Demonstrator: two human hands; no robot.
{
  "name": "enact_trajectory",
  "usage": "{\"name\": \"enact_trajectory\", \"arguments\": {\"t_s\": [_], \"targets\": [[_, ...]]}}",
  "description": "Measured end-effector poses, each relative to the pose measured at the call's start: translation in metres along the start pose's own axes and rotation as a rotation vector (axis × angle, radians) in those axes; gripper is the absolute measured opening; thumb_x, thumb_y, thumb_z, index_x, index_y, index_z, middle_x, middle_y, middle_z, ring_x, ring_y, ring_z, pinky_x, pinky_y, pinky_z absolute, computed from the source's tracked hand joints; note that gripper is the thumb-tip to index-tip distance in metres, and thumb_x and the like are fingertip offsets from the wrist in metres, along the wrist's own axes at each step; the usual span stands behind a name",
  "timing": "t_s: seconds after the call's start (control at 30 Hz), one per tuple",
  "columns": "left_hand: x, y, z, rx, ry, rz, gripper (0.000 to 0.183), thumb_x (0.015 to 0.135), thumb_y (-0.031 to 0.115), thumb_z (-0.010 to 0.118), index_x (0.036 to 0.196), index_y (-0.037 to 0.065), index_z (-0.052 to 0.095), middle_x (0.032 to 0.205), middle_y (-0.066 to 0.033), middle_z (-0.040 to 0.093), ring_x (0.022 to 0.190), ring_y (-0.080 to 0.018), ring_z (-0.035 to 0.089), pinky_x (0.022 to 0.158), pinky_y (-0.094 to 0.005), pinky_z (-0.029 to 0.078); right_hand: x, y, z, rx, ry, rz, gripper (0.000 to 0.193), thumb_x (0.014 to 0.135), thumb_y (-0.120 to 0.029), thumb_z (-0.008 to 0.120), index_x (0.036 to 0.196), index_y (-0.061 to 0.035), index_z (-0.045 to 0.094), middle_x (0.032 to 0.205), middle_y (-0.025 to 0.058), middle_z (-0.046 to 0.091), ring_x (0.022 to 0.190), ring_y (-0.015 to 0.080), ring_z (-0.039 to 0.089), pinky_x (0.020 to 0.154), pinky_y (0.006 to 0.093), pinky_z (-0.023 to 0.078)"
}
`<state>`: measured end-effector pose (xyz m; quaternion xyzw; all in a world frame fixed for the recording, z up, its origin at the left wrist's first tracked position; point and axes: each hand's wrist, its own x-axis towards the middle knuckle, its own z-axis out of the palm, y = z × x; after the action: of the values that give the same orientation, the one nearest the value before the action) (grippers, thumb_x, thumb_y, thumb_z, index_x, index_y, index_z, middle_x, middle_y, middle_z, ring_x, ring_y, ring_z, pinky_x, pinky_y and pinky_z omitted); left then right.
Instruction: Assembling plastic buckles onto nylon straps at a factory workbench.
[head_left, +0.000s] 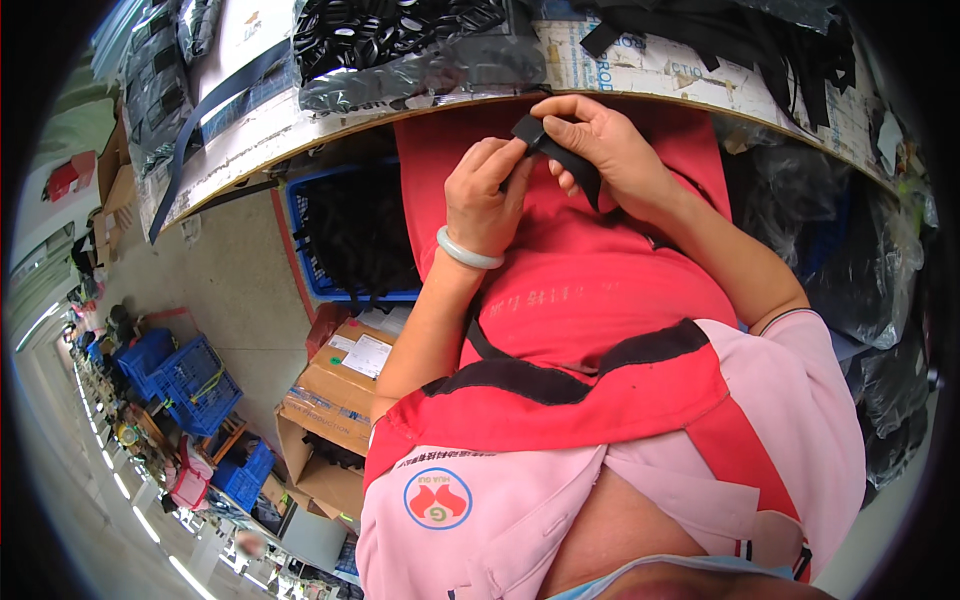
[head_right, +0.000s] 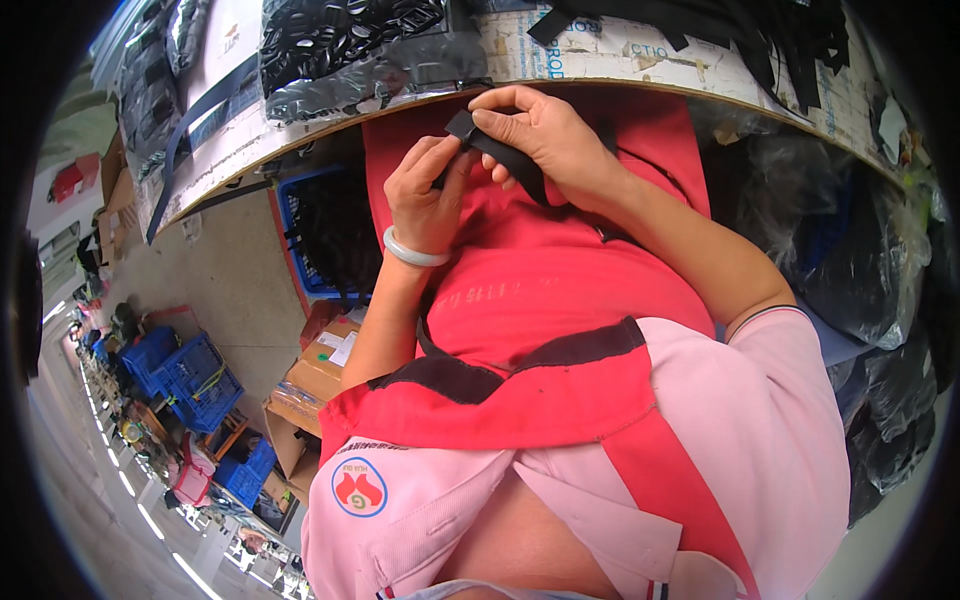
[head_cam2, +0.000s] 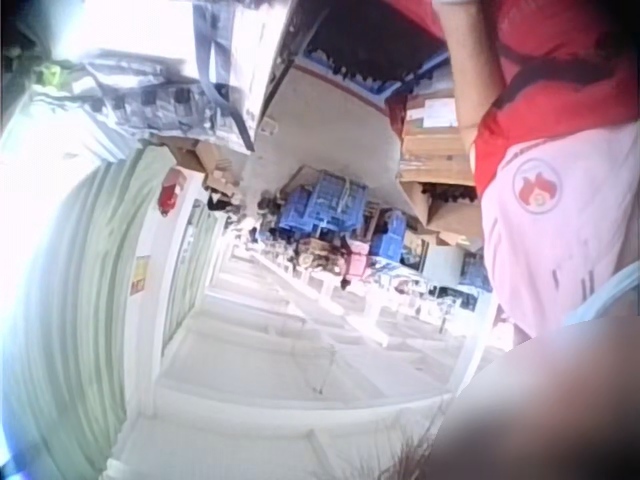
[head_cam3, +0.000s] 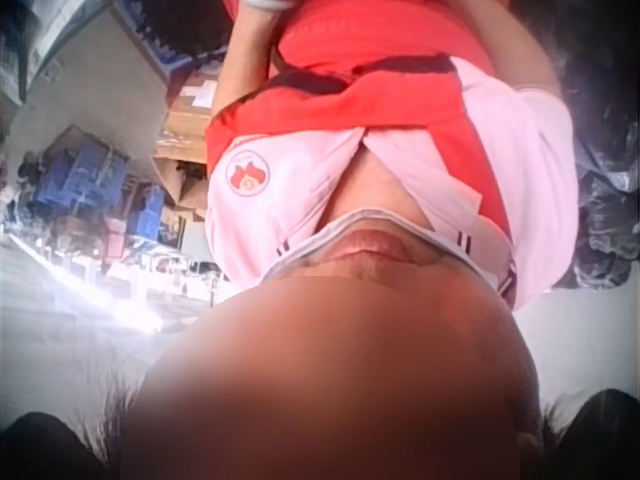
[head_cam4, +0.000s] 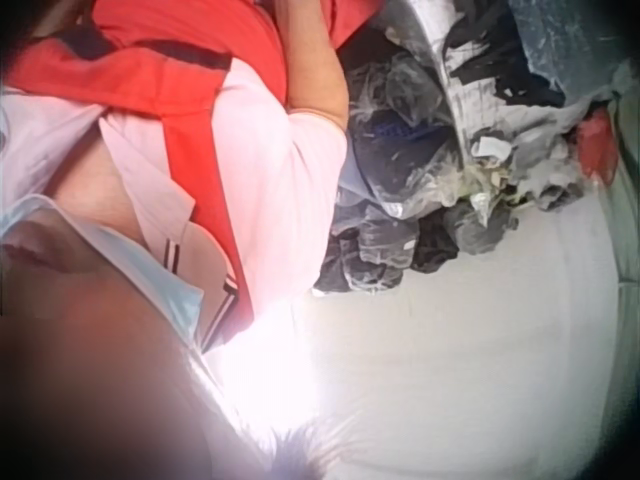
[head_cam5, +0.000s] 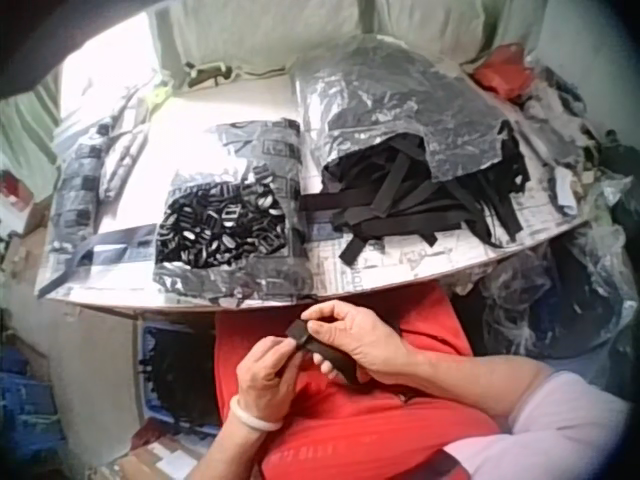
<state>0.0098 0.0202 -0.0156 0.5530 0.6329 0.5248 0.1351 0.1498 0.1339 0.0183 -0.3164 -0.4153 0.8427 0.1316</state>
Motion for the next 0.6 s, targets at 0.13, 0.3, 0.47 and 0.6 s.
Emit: {"name": "enact_trajectory", "arguments": {"t_s": [0.13,0.3,0.47,0.6], "targets": [[-0.005,0.017,-0.004,-0.67,-0.053,-0.737,0.016,0.085,0.001,0.066,0.1,-0.001,0.066,0.076,-0.0042,0.061,0.057,-0.0135,0.057,0.046,-0.0238,0.043,0.003,-0.01,-0.014,-0.027,-0.104,0.107,0.026,0.095,-0.023,0.06,0.107,-0.0003,0.061,0.081,0.0044,0.064,0.069,0.0088,0.062,0.064,0.0216,0.053],[0.0,0.007,0.004,-1.071,0.069,-1.079,0.024,0.09,0.015,0.066,0.106,-0.003,0.066,0.074,-0.0062,0.062,0.055,-0.0084,0.053,0.039,-0.0209,0.037,0.009,0.017,-0.021,-0.525,-0.032,-0.388,0.012,0.088,-0.01,0.068,0.098,-0.004,0.065,0.092,-0.0027,0.058,0.078,0.0042,0.051,0.07,0.0194,0.042],[0.006,0.018,0.004,-0.85,0.132,-0.855,0.02,0.09,0.015,0.067,0.097,-0.003,0.069,0.064,-0.0042,0.061,0.046,-0.008,0.05,0.038,-0.0201,0.036,-0.013,-0.015,0.009,-0.377,-0.069,-0.716,0.007,0.092,-0.007,0.063,0.095,-0.0013,0.061,0.092,-0.0008,0.058,0.073,0.0028,0.051,0.063,0.0183,0.042],[0.006,0.019,0.005,-0.712,0.167,-0.763,0.018,0.089,0.013,0.068,0.096,-0.003,0.07,0.064,-0.0033,0.061,0.047,-0.0065,0.05,0.04,-0.0191,0.036,-0.016,-0.024,0.003,-0.469,-0.021,-0.215,0.01,0.092,-0.009,0.062,0.095,-0.0006,0.058,0.074,0.0008,0.058,0.054,0.0047,0.053,0.051,0.0181,0.046]]}}
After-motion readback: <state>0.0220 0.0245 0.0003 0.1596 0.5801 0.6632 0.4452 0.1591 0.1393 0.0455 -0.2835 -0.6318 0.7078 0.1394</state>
